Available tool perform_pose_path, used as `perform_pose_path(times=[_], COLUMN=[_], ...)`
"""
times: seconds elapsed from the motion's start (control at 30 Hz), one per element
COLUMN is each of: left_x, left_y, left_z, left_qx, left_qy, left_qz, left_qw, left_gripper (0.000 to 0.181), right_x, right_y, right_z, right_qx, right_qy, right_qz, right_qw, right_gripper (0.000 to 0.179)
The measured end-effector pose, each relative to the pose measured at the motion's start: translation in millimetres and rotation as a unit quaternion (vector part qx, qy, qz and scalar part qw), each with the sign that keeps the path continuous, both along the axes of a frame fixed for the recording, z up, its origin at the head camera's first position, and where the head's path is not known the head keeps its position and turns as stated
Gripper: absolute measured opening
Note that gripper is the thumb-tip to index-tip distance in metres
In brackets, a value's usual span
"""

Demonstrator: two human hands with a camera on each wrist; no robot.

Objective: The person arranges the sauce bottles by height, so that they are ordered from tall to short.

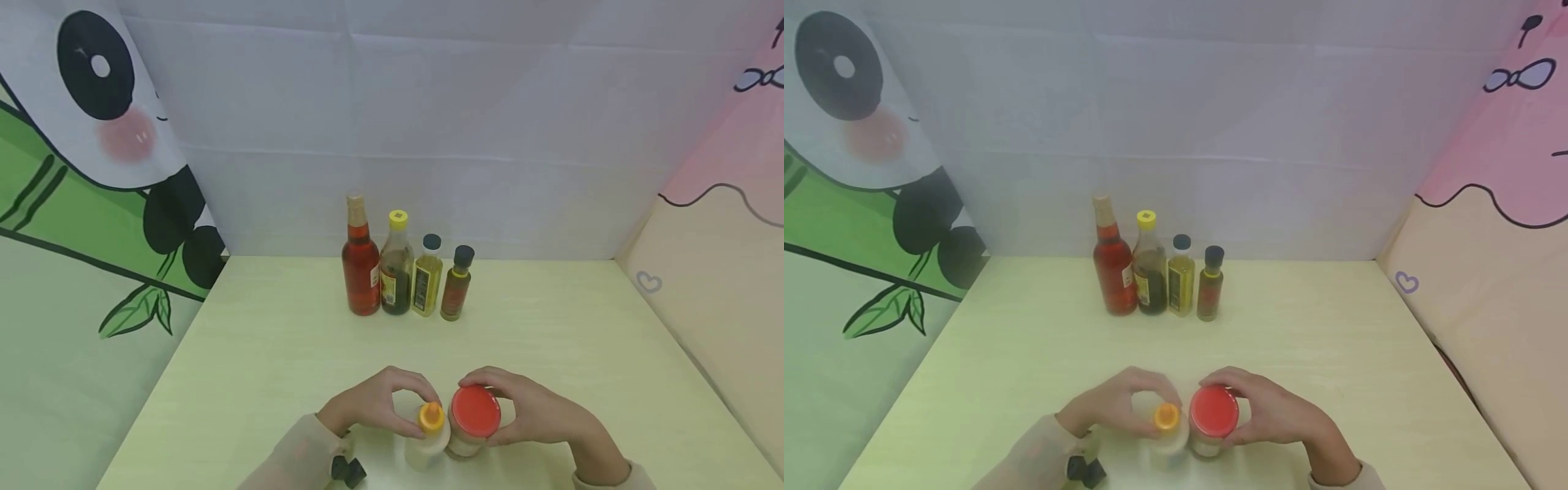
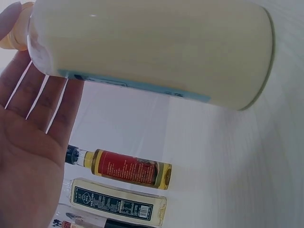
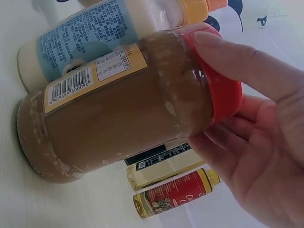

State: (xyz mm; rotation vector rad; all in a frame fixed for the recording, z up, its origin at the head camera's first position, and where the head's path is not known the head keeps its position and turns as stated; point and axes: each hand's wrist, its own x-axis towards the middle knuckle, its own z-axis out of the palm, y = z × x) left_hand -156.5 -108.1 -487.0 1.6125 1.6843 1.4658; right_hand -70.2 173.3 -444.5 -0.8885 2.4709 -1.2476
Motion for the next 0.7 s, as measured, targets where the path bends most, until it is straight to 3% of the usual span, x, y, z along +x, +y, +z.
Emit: perform_pose_path(times=[0.17, 0.33, 0.7], left_x=[1.0, 0.9, -1.2], left_y=[0.0, 0.5, 1.9], left_z=[1.0, 0.3, -1.2], left_qx=[-0.004, 0.008, 0.02], left_qy=[-0.021, -0.012, 0.007], left_qz=[0.001, 0.0, -0.001], left_qw=[0.9998, 0.9999, 0.9998], left_gripper=[0.034, 0.033, 0.03], right_x=[-0.7, -1.7, -3.3], right_y=[-1.0, -1.6, -0.7], right_z=[0.1, -0.9, -4.2], right_qx=[-0.003, -0.009, -0.007], right_qy=[0.022, 0.04, 0.029], right_qz=[0.003, 0.002, 0.004], right_qw=[0.9997, 0.9992, 0.9995], right_gripper=[0.056, 0.056, 0.055])
